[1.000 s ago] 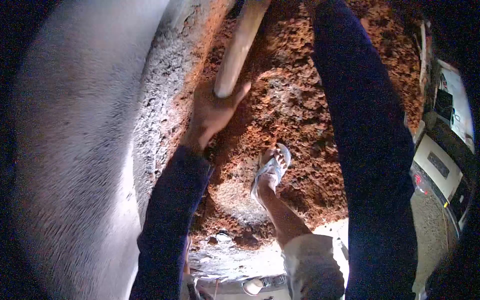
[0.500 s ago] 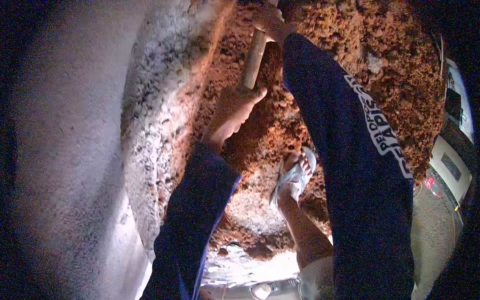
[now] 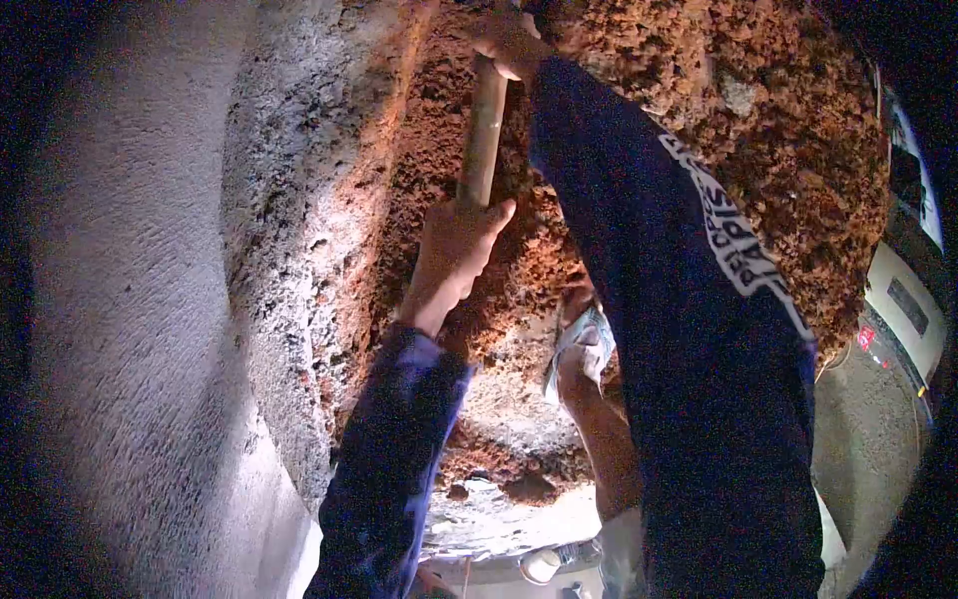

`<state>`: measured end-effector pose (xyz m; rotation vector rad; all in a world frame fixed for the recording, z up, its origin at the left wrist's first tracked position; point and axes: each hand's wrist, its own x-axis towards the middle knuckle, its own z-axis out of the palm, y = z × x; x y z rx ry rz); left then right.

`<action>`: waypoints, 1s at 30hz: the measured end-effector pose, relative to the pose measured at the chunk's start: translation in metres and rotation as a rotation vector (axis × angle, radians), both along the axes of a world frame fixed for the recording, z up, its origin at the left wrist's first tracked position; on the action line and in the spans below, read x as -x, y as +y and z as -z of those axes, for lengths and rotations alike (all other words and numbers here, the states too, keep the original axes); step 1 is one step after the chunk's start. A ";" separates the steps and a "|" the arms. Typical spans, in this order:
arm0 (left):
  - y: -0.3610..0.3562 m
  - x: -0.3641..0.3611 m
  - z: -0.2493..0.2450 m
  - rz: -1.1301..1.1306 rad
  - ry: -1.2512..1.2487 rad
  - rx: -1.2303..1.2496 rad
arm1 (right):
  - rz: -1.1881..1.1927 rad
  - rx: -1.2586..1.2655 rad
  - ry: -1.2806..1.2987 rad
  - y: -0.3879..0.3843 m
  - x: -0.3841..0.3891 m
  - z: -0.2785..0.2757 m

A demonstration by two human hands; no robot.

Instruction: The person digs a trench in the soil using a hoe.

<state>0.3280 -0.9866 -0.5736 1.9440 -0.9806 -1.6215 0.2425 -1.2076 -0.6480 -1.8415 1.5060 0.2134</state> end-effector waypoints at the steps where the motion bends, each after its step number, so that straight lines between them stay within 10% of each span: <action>1: 0.013 -0.002 -0.003 -0.001 0.022 -0.094 | 0.011 -0.008 0.010 0.008 0.002 -0.002; 9: 0.057 -0.005 -0.095 -0.117 0.149 -0.332 | 0.109 -0.163 0.109 0.061 -0.010 -0.040; 13: 0.074 -0.020 -0.135 -0.110 0.171 -0.542 | 0.872 -0.086 -0.354 0.103 -0.026 -0.052; 19: 0.102 -0.030 -0.147 -0.084 0.126 -0.499 | 0.951 -0.321 -0.355 0.126 -0.033 -0.073; 22: 0.142 -0.030 -0.160 -0.134 0.132 -0.633 | 1.705 -0.735 -0.724 0.164 -0.035 -0.083; 25: 0.180 -0.035 -0.166 -0.059 0.046 -0.612 | 1.171 -0.506 -0.490 0.210 -0.044 -0.102; 30: 0.221 -0.035 -0.200 0.015 -0.003 -0.460 | 1.152 -0.567 -1.397 0.274 -0.031 -0.039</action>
